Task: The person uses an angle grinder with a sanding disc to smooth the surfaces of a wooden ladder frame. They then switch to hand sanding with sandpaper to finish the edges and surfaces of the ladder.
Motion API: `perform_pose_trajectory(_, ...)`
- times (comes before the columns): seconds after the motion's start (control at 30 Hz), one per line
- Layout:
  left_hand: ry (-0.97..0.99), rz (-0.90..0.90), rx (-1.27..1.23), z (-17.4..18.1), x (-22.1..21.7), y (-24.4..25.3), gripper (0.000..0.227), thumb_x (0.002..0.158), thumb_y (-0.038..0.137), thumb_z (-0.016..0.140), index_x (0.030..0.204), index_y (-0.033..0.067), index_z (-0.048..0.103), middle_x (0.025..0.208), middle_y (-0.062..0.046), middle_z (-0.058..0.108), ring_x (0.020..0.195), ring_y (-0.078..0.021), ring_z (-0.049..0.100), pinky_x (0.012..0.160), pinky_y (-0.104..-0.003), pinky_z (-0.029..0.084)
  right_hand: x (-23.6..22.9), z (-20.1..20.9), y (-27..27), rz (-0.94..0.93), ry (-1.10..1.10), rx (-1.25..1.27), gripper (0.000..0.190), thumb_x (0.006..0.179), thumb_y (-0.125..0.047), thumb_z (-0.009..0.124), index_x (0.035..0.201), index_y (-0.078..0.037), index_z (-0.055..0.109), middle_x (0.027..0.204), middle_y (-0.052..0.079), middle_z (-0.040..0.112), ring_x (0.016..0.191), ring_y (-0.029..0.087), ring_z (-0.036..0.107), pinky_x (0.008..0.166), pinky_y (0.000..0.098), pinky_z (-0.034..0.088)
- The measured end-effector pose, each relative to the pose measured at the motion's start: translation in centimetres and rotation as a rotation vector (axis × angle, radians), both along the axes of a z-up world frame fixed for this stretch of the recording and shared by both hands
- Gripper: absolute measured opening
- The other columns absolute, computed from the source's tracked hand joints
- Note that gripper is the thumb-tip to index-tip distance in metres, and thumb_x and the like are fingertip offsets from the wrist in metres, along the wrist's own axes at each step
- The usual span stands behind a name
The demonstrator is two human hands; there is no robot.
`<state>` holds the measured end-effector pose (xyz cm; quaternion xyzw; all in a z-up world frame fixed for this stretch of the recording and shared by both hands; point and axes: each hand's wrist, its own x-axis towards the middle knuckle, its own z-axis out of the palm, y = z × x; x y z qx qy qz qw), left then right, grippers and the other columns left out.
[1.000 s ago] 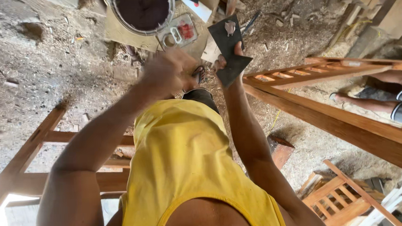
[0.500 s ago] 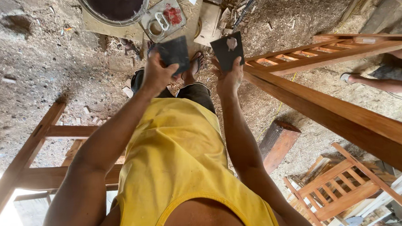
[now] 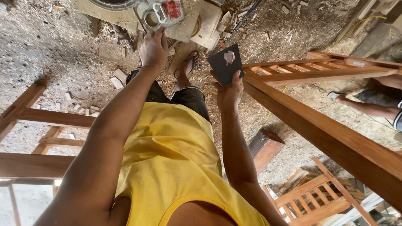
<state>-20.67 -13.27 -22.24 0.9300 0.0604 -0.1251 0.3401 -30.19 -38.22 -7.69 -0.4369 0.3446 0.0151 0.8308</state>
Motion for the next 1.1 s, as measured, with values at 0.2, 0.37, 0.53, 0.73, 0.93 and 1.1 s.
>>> perform_pose_trajectory(0.2, -0.119, -0.050, 0.172, -1.4, 0.5, -2.9, 0.031, 0.103, 0.017, 0.054, 0.130, 0.0056, 0.064, 0.115, -0.022, 0.065, 0.102, -0.0369, 0.069, 0.070, -0.045, 0.064, -0.6, 0.3, -1.7, -0.007, -0.009, 0.012, 0.042, 0.113, -0.034, 0.043, 0.138, 0.000, 0.047, 0.123, 0.017, 0.065, 0.107, 0.028, 0.070, 0.082, 0.0455, 0.067)
perform_pose_trajectory(0.37, -0.119, -0.023, 0.207, -0.6, 1.5, -4.2, 0.035, 0.102, 0.016, 0.056, 0.134, 0.0024, 0.061, 0.117, -0.023, 0.063, 0.099, -0.0376, 0.069, 0.070, -0.044, 0.063, -1.2, 0.7, -2.9, -0.002, -0.022, 0.034, 0.040, 0.113, -0.032, 0.043, 0.137, 0.000, 0.049, 0.122, 0.017, 0.067, 0.106, 0.027, 0.072, 0.083, 0.0459, 0.066)
perform_pose_trajectory(0.53, 0.017, -0.027, 0.253, 0.1, 2.1, -5.5, 0.037, 0.098, 0.008, 0.057, 0.134, -0.0020, 0.060, 0.124, -0.025, 0.062, 0.098, -0.0348, 0.071, 0.073, -0.043, 0.064, -1.8, 1.0, -3.4, -0.004, -0.022, 0.045, 0.041, 0.111, -0.031, 0.043, 0.137, 0.001, 0.048, 0.120, 0.016, 0.069, 0.105, 0.028, 0.073, 0.082, 0.0474, 0.067)
perform_pose_trajectory(0.73, -0.143, -0.102, 0.385, -1.7, 1.9, -6.1, 0.032, 0.093, 0.007, 0.062, 0.125, 0.0015, 0.064, 0.122, -0.026, 0.063, 0.102, -0.0334, 0.072, 0.064, -0.036, 0.065, -2.1, 1.2, -3.4, 0.006, -0.044, 0.040, 0.043, 0.112, -0.030, 0.043, 0.139, 0.003, 0.047, 0.119, 0.020, 0.068, 0.104, 0.028, 0.073, 0.082, 0.0452, 0.067)
perform_pose_trajectory(0.93, 0.034, 0.013, 0.270, -1.9, 2.6, -6.5, 0.033, 0.104, 0.002, 0.054, 0.136, -0.0014, 0.062, 0.113, -0.023, 0.069, 0.083, -0.0271, 0.075, 0.054, -0.030, 0.061, -1.8, 1.7, -3.6, 0.003, -0.029, 0.051, 0.043, 0.112, -0.030, 0.045, 0.138, 0.004, 0.047, 0.121, 0.019, 0.068, 0.106, 0.029, 0.072, 0.083, 0.0454, 0.067)
perform_pose_trajectory(1.1, 0.439, 0.594, -0.631, 5.8, 3.6, -4.1, 0.034, 0.100, 0.017, 0.063, 0.129, -0.0011, 0.060, 0.105, -0.018, 0.071, 0.074, -0.0246, 0.079, 0.052, -0.028, 0.062, -1.0, 2.8, -4.1, -0.011, -0.044, 0.141, 0.041, 0.108, -0.029, 0.045, 0.132, 0.003, 0.053, 0.117, 0.016, 0.070, 0.103, 0.027, 0.073, 0.079, 0.0430, 0.067)
